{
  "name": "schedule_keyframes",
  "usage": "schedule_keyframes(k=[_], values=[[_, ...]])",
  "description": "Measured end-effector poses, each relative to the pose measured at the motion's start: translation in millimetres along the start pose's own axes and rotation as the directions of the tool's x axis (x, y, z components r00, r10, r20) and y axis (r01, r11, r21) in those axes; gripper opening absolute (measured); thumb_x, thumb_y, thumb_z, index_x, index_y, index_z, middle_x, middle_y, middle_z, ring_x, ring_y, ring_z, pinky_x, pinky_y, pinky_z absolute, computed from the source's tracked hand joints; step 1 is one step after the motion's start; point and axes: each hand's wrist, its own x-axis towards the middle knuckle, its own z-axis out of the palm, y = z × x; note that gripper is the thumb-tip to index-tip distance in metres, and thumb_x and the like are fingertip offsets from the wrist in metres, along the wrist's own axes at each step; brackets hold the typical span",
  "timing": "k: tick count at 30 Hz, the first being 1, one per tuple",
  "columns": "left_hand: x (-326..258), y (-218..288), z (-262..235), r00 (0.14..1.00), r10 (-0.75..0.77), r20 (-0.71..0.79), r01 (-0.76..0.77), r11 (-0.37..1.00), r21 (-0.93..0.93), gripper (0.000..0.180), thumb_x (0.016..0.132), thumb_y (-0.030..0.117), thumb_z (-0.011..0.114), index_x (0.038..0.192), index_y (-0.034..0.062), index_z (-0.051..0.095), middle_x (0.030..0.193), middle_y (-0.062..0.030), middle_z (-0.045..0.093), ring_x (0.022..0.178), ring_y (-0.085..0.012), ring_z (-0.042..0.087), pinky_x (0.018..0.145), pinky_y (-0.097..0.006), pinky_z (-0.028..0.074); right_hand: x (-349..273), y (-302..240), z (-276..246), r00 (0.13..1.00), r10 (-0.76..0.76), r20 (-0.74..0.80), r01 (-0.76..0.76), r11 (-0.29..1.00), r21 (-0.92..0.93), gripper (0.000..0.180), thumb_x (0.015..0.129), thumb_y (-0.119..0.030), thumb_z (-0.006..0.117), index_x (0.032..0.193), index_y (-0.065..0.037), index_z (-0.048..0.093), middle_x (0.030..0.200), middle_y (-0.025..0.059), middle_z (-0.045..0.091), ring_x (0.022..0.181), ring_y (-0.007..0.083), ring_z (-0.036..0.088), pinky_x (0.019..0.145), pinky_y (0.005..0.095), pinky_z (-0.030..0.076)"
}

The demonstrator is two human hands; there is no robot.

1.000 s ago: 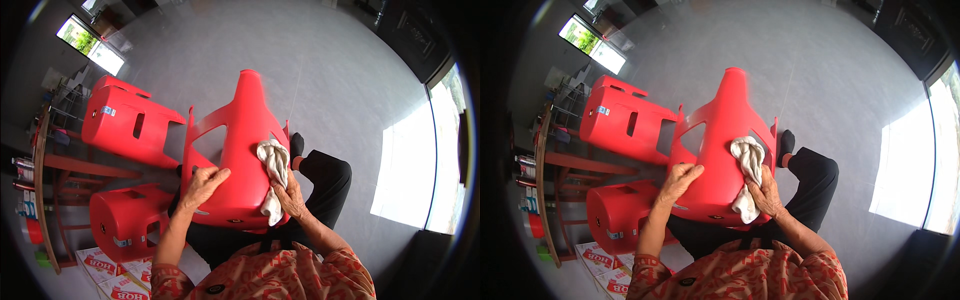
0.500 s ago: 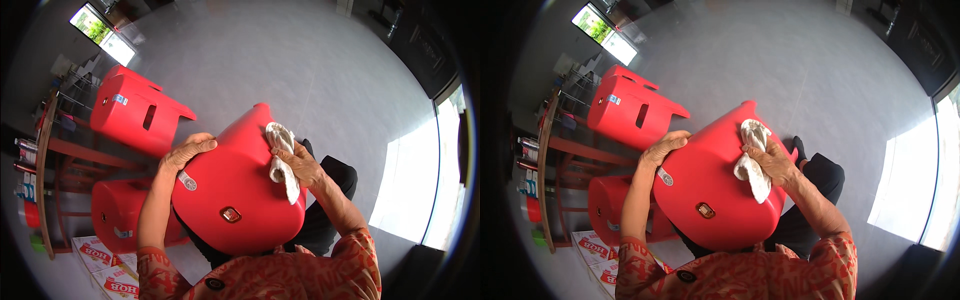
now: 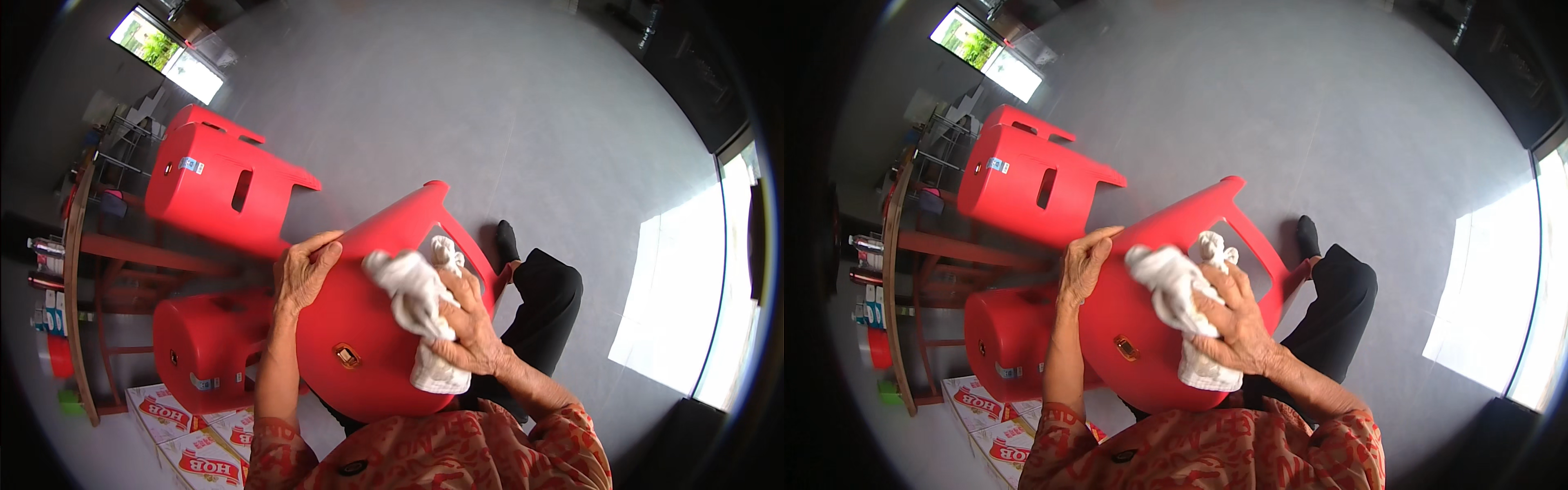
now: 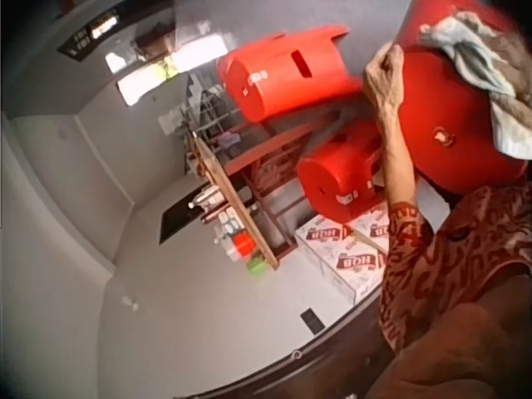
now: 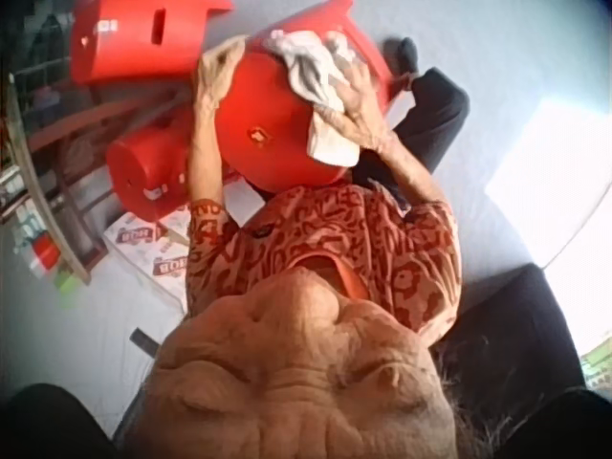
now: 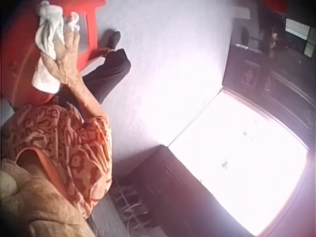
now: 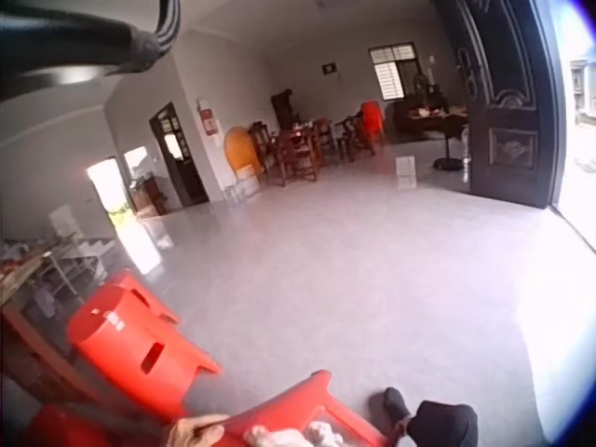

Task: The person wipes the top and sides of red plastic stools with a white cloth. They handle the stools one at a time, turning them over to clean different surfaces, then place them back on the floor.

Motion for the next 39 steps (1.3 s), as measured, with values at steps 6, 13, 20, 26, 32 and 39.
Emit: schedule_keyframes(k=[6,13,20,26,32,39], values=[[-7.3,-18.0,-4.1,0.996,0.083,-0.014,-0.083,0.996,0.025,0.065,0.081,0.065,0.059,0.11,0.0083,0.07,0.104,-0.0145,0.07,0.096,-0.0293,0.068,0.081,-0.036,0.051,43.0,15.2,34.5,0.999,0.0,0.034,-0.002,0.998,0.068,0.051,0.089,-0.044,0.054,0.133,-0.017,0.054,0.142,0.0162,0.041,0.126,0.0385,0.041,0.097,0.0535,0.033],[-7.6,-19.3,-6.2,0.981,0.182,-0.073,-0.184,0.983,-0.025,0.064,0.083,0.063,0.058,0.109,0.0053,0.069,0.098,-0.0152,0.071,0.091,-0.0291,0.068,0.081,-0.036,0.051,116.3,70.3,65.3,0.938,0.269,0.217,-0.272,0.962,-0.013,0.042,0.094,-0.049,0.047,0.121,-0.023,0.065,0.134,0.016,0.052,0.121,0.0351,0.049,0.092,0.051,0.035],[6.6,-59.1,-13.4,0.986,0.095,-0.135,-0.117,0.979,-0.167,0.057,0.09,0.055,0.056,0.105,0.0019,0.07,0.082,-0.0076,0.068,0.08,-0.0136,0.06,0.074,-0.03,0.048,45.9,32.5,55.1,0.999,-0.024,0.034,0.014,0.964,0.265,0.049,0.091,-0.034,0.059,0.13,-0.005,0.053,0.141,0.0208,0.041,0.123,0.0426,0.042,0.1,0.0517,0.036],[0.3,-55.5,-22.1,0.991,0.09,-0.098,-0.106,0.978,-0.178,0.055,0.092,0.052,0.055,0.107,0.0018,0.07,0.084,-0.0067,0.068,0.079,-0.0125,0.059,0.074,-0.029,0.049,-32.5,4.3,31.5,0.991,-0.098,0.093,0.087,0.99,0.115,0.051,0.089,-0.031,0.06,0.131,-0.005,0.052,0.141,0.0258,0.039,0.125,0.0455,0.04,0.105,0.0576,0.029],[3.4,-51.5,-17.8,0.985,0.113,-0.128,-0.127,0.986,-0.107,0.054,0.09,0.054,0.055,0.108,0.005,0.07,0.088,-0.0082,0.071,0.083,-0.0155,0.064,0.077,-0.031,0.05,-16.7,6.2,38.4,0.996,-0.076,0.054,0.067,0.986,0.154,0.056,0.086,-0.033,0.061,0.136,-0.01,0.049,0.144,0.0215,0.036,0.129,0.0453,0.035,0.107,0.056,0.027],[-2.0,-55.3,-22.5,0.996,-0.069,-0.058,0.067,0.997,-0.046,0.067,0.081,0.07,0.057,0.109,0.0104,0.07,0.089,-0.0067,0.071,0.079,-0.0166,0.065,0.076,-0.03,0.051,48.5,5.0,48.0,0.994,-0.048,0.102,0.034,0.99,0.135,0.051,0.093,-0.04,0.053,0.134,-0.009,0.051,0.141,0.0185,0.039,0.121,0.0387,0.04,0.097,0.0501,0.035]])
